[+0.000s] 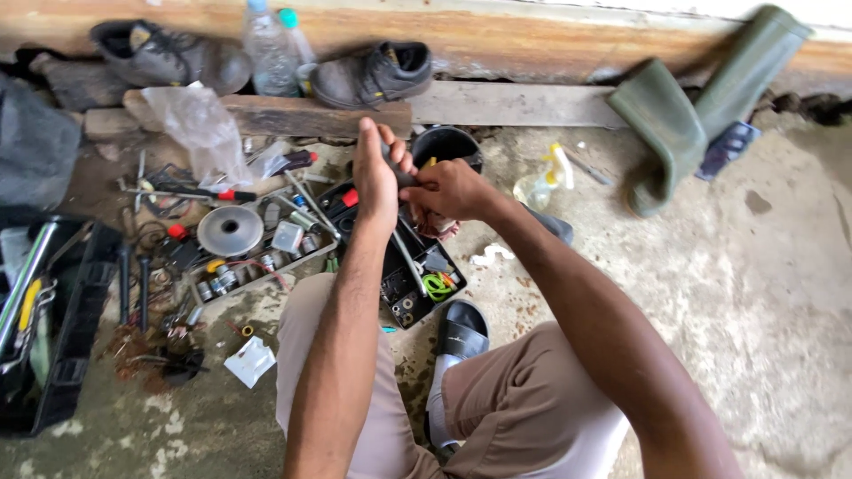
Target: Repairing small electronic components using a screwdriver while sitting on the floor and organizing parts in a toolbox.
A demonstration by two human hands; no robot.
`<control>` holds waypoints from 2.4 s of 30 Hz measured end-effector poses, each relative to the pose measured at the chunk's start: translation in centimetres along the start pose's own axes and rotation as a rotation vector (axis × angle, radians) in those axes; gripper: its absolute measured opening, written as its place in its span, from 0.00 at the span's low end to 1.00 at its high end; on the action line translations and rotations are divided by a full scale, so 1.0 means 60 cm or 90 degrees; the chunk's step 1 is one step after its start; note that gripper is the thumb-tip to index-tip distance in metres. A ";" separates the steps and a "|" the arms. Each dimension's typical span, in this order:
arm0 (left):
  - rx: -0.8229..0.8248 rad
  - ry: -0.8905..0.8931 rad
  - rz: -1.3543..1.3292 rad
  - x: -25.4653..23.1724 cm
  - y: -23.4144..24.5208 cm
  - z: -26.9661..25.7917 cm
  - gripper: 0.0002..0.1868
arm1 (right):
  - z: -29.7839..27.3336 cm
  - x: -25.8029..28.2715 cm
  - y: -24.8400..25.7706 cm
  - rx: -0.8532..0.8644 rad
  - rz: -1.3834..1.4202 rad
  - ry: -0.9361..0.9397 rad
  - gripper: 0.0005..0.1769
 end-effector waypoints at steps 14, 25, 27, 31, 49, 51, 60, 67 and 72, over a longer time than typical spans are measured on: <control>-0.026 0.036 0.007 0.019 -0.011 -0.009 0.21 | -0.004 -0.026 -0.034 -0.001 0.088 -0.006 0.16; 0.063 0.052 -0.048 0.034 -0.047 -0.033 0.25 | -0.034 -0.050 -0.003 0.003 0.020 -0.076 0.17; 0.072 0.066 -0.052 0.049 -0.060 -0.044 0.26 | -0.050 -0.065 -0.004 0.003 -0.001 -0.108 0.18; 0.112 0.097 -0.008 0.075 -0.080 -0.056 0.26 | -0.055 -0.095 -0.004 0.017 -0.026 -0.166 0.22; 0.438 -0.031 0.043 0.046 -0.204 -0.141 0.22 | -0.203 -0.146 0.085 -0.053 0.028 -0.284 0.24; 0.419 -0.008 0.002 0.057 -0.200 -0.135 0.21 | -0.199 -0.141 0.084 -0.051 0.023 -0.266 0.25; 0.390 0.007 0.012 0.025 -0.150 -0.091 0.26 | -0.130 -0.088 0.037 0.001 0.035 -0.207 0.26; 0.323 -0.110 0.206 0.052 -0.062 -0.026 0.17 | -0.077 -0.124 0.002 -0.024 -0.035 -0.125 0.24; 0.307 -0.013 0.422 -0.027 -0.004 0.003 0.13 | -0.100 -0.076 0.064 -0.047 -0.097 -0.178 0.19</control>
Point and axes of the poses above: each hand's wrist, its own z-axis towards the middle knuckle, its own y-axis out of the back of the hand, x = y × z, the point moved 3 cm from there along z, towards the middle knuckle, and after that the axes turned 14 degrees about -y, right-handed, at the moved point
